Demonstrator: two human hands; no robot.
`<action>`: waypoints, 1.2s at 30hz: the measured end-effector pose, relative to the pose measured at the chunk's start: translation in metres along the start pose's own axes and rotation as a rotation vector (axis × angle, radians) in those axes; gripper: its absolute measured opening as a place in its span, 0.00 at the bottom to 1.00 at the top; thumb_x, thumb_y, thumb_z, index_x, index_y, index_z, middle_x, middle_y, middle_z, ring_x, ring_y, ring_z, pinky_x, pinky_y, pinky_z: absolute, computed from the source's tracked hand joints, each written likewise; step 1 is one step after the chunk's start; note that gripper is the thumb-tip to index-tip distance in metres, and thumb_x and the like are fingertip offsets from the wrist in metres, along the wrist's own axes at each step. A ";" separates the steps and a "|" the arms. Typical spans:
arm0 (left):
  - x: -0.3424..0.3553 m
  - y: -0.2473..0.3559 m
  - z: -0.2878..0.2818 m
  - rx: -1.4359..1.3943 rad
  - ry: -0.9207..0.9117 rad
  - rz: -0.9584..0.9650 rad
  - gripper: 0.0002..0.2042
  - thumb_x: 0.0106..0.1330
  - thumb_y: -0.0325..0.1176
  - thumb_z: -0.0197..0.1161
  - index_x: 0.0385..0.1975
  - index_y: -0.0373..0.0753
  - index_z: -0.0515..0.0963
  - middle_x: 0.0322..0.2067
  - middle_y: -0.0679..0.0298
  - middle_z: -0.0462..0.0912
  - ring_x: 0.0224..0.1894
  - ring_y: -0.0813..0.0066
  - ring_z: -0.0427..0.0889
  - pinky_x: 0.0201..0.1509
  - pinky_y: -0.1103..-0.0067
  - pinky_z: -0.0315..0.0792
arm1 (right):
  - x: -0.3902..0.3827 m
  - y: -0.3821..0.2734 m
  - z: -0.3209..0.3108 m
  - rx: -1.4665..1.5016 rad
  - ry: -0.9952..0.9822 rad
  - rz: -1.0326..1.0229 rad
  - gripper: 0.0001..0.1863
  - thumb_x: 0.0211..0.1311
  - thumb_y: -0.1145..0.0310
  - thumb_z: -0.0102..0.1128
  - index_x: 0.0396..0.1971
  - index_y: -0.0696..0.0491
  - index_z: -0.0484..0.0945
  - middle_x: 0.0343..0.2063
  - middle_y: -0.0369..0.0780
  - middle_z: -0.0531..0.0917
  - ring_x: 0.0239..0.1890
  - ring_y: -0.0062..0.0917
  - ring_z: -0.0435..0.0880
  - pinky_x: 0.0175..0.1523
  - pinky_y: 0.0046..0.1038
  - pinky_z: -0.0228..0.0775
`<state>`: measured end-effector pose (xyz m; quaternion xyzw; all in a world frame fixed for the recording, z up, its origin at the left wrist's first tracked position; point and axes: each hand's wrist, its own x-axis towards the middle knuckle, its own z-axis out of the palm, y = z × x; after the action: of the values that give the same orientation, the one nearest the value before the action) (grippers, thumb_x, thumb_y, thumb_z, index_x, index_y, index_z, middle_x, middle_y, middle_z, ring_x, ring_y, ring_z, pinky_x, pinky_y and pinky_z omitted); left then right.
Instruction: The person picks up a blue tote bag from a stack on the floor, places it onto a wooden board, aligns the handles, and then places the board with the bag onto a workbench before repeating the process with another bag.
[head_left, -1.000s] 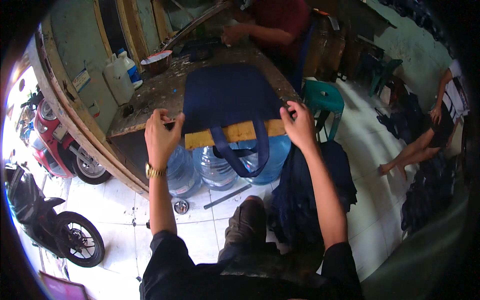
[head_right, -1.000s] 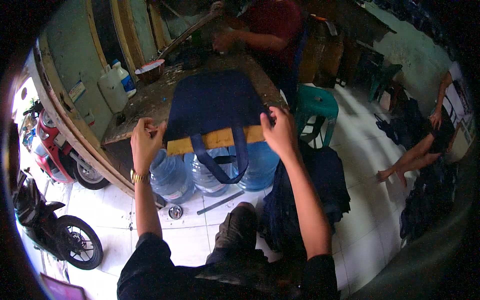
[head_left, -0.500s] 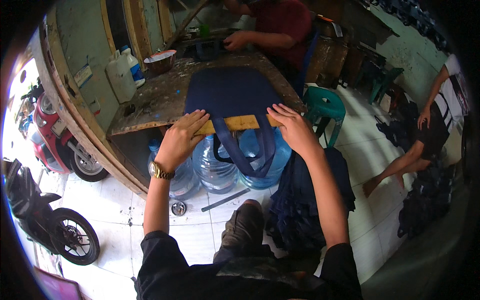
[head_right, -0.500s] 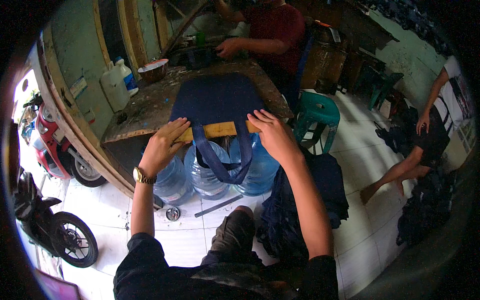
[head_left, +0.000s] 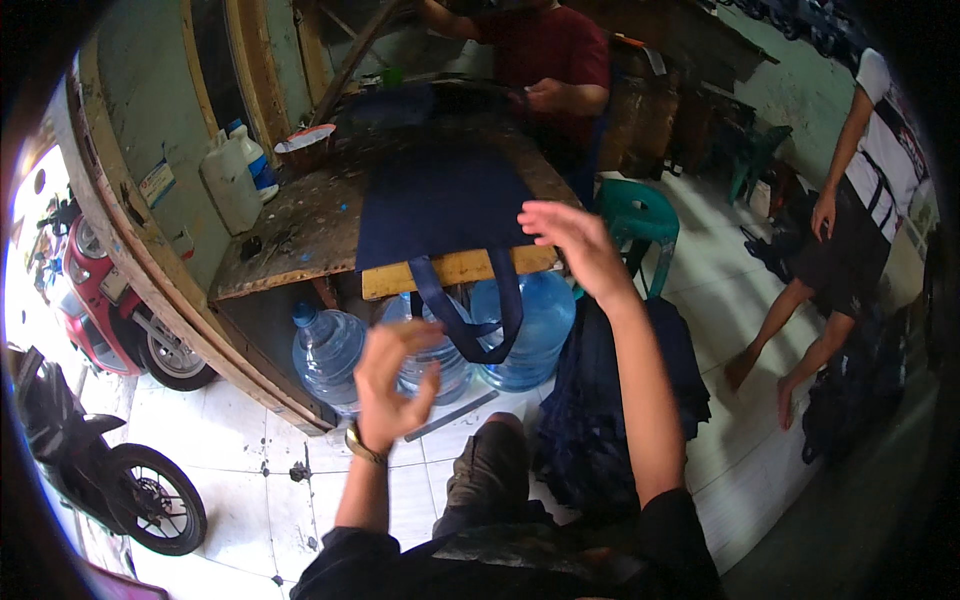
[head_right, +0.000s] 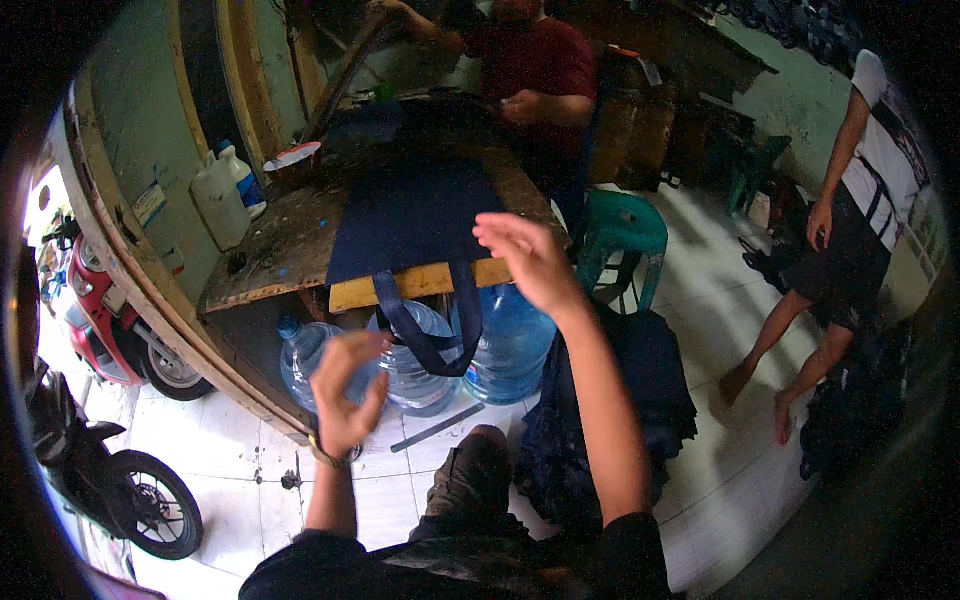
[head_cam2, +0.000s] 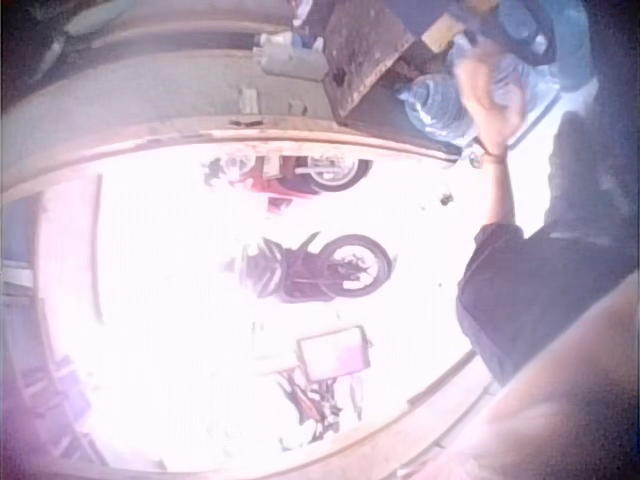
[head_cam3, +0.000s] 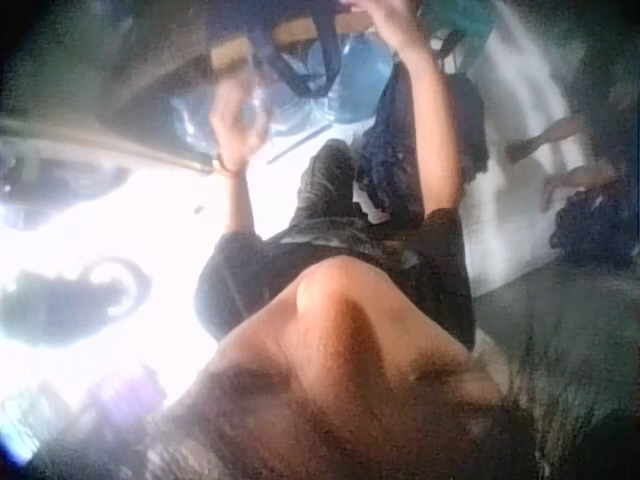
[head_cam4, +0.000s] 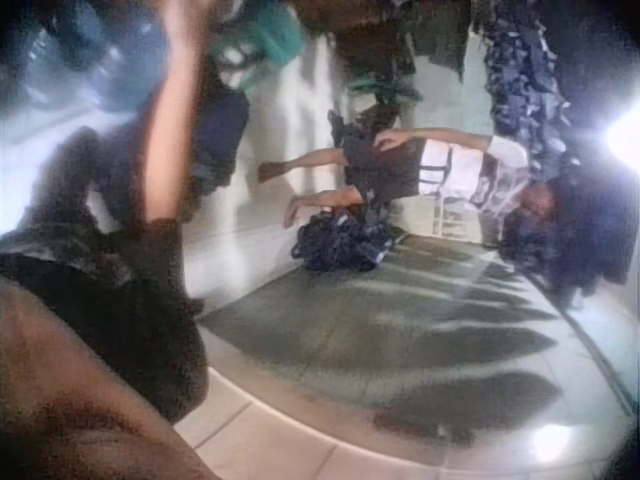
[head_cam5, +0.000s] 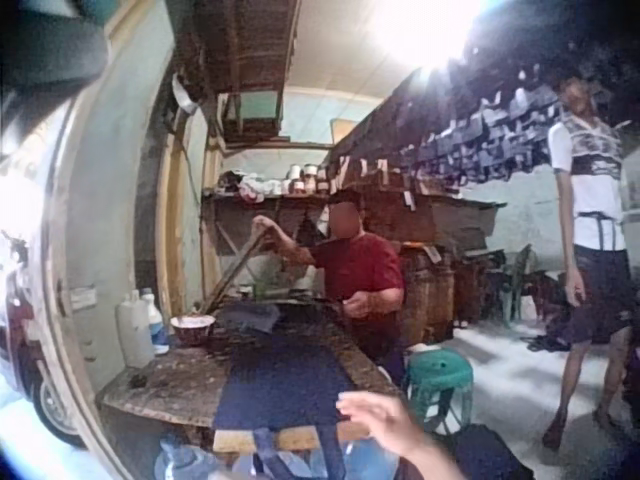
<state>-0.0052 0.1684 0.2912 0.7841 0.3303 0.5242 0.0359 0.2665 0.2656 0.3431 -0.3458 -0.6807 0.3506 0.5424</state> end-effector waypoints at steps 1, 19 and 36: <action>-0.009 0.010 0.010 -0.143 -0.019 -0.041 0.11 0.48 0.24 0.61 0.33 0.33 0.80 0.39 0.54 0.82 0.44 0.60 0.80 0.51 0.70 0.70 | 0.010 0.003 -0.005 0.156 0.024 0.050 0.23 0.63 0.57 0.53 0.49 0.59 0.76 0.44 0.46 0.82 0.45 0.29 0.81 0.49 0.29 0.73; -0.056 0.010 0.160 -0.890 -0.542 -0.514 0.12 0.60 0.24 0.59 0.44 0.33 0.76 0.40 0.62 0.82 0.41 0.77 0.80 0.46 0.79 0.73 | -0.135 0.046 -0.062 0.320 0.546 0.231 0.07 0.59 0.65 0.63 0.32 0.51 0.77 0.19 0.31 0.73 0.19 0.17 0.73 0.22 0.23 0.63; -0.092 0.047 0.353 -0.409 -0.846 0.217 0.32 0.56 0.50 0.65 0.53 0.30 0.71 0.53 0.47 0.73 0.58 0.53 0.69 0.63 0.66 0.61 | -0.340 -0.007 -0.193 0.085 1.537 -0.092 0.18 0.62 0.64 0.62 0.49 0.53 0.71 0.45 0.37 0.77 0.42 0.23 0.77 0.40 0.28 0.70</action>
<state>0.2948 0.1837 0.0787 0.9353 0.0932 0.2143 0.2656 0.5142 -0.0078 0.2128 -0.4421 -0.1125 0.0149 0.8897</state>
